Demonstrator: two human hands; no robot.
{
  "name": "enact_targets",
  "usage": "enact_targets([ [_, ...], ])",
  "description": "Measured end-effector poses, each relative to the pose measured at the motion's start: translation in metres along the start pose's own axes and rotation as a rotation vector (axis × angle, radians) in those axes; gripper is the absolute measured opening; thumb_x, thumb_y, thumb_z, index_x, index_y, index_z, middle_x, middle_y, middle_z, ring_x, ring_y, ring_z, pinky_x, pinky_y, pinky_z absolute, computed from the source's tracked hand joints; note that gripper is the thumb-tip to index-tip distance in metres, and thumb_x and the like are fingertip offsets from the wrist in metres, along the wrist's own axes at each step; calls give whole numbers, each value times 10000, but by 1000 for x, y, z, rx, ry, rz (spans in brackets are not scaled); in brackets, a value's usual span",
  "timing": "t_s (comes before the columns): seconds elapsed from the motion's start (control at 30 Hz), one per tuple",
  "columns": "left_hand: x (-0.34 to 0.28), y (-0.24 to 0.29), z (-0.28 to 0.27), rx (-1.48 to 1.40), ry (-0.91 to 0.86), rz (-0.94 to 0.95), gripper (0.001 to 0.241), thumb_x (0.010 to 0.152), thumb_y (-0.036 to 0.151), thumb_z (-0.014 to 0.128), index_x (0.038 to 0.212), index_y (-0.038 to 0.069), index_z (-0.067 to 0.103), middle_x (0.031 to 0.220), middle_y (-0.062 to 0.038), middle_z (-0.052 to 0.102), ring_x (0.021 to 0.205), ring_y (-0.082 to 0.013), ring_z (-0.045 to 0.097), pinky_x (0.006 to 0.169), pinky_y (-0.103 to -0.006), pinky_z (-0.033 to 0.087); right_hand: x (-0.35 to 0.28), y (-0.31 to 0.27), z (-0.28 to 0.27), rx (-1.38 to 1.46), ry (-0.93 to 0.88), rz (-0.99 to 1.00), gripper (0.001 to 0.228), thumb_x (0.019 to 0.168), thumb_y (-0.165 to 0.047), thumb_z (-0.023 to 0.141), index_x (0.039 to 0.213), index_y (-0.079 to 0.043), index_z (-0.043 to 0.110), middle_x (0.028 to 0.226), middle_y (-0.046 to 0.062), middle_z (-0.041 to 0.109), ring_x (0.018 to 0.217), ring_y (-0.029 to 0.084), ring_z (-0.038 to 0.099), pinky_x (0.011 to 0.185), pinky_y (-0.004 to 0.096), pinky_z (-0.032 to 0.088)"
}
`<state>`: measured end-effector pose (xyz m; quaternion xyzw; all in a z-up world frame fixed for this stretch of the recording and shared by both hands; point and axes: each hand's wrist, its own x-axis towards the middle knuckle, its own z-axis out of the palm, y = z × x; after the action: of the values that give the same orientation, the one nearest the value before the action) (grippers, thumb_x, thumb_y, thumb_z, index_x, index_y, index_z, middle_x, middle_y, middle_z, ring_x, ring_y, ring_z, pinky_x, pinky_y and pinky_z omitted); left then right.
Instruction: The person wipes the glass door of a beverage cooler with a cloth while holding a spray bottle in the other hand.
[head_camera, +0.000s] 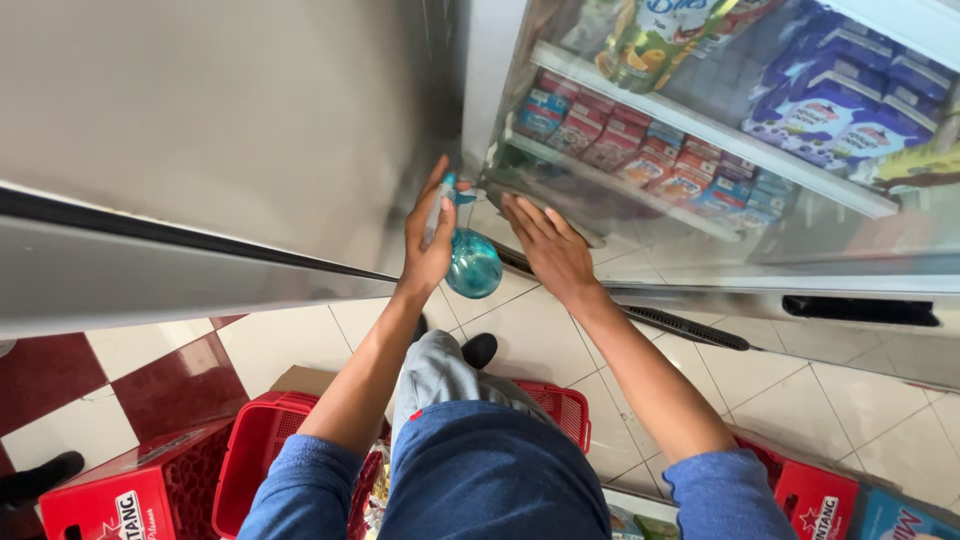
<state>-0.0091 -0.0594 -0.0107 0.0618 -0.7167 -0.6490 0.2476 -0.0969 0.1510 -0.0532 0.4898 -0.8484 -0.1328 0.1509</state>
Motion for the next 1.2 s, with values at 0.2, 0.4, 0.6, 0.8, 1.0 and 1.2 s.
enact_targets([
  [0.2, 3, -11, 11, 4, -66, 21, 419, 1140, 291, 447, 1348, -29, 621, 1645, -161, 411, 1455, -253, 482, 1198, -372, 381, -83, 28, 14, 59, -93, 157, 704, 981, -76, 498, 1650, -174, 301, 1637, -22, 413, 1474, 141, 365, 1217, 385, 247],
  [0.4, 5, -20, 13, 42, -96, 51, 455, 1144, 324, 435, 1293, -42, 659, 1665, -183, 344, 1489, -277, 436, 1206, -394, 377, -130, 63, 14, 57, 110, 324, 677, 1040, -75, 599, 1661, -202, 359, 1636, 118, 389, 1502, 321, 312, 1245, 529, 184],
  [0.6, 5, -13, 8, -82, -131, -8, 490, 1136, 353, 432, 1428, -21, 554, 1663, -169, 363, 1323, -221, 580, 1167, -359, 423, -46, 35, 10, 20, 454, 342, 601, 1104, -83, 577, 1652, -129, 333, 1719, 247, 142, 1614, 393, 4, 1286, 621, -14],
  [0.8, 0, -1, 4, -43, -91, -132, 545, 1114, 338, 454, 1539, -2, 474, 1475, -148, 608, 1146, -149, 576, 1013, -311, 452, 32, -13, -24, 30, 153, 235, 787, 904, -1, 542, 1638, -207, 345, 1688, 32, 342, 1554, 228, 262, 1225, 512, 120],
  [1.0, -14, -11, 19, -102, -109, -42, 483, 1118, 287, 474, 1484, -28, 496, 1553, -149, 510, 1289, -183, 580, 1096, -336, 463, -2, -19, 4, 371, 275, 305, 634, 998, -65, 598, 1612, -119, 451, 1542, 54, 543, 1408, 234, 471, 1163, 469, 304],
  [1.2, -33, -16, 58, -147, -240, -33, 387, 1116, 245, 486, 1348, -50, 579, 1514, -174, 545, 1334, -237, 564, 1125, -397, 472, -71, -9, 36, 381, 247, 658, 205, 1005, -214, 688, 1116, -47, 646, 1255, 300, 567, 1287, 436, 459, 1159, 673, 279],
])
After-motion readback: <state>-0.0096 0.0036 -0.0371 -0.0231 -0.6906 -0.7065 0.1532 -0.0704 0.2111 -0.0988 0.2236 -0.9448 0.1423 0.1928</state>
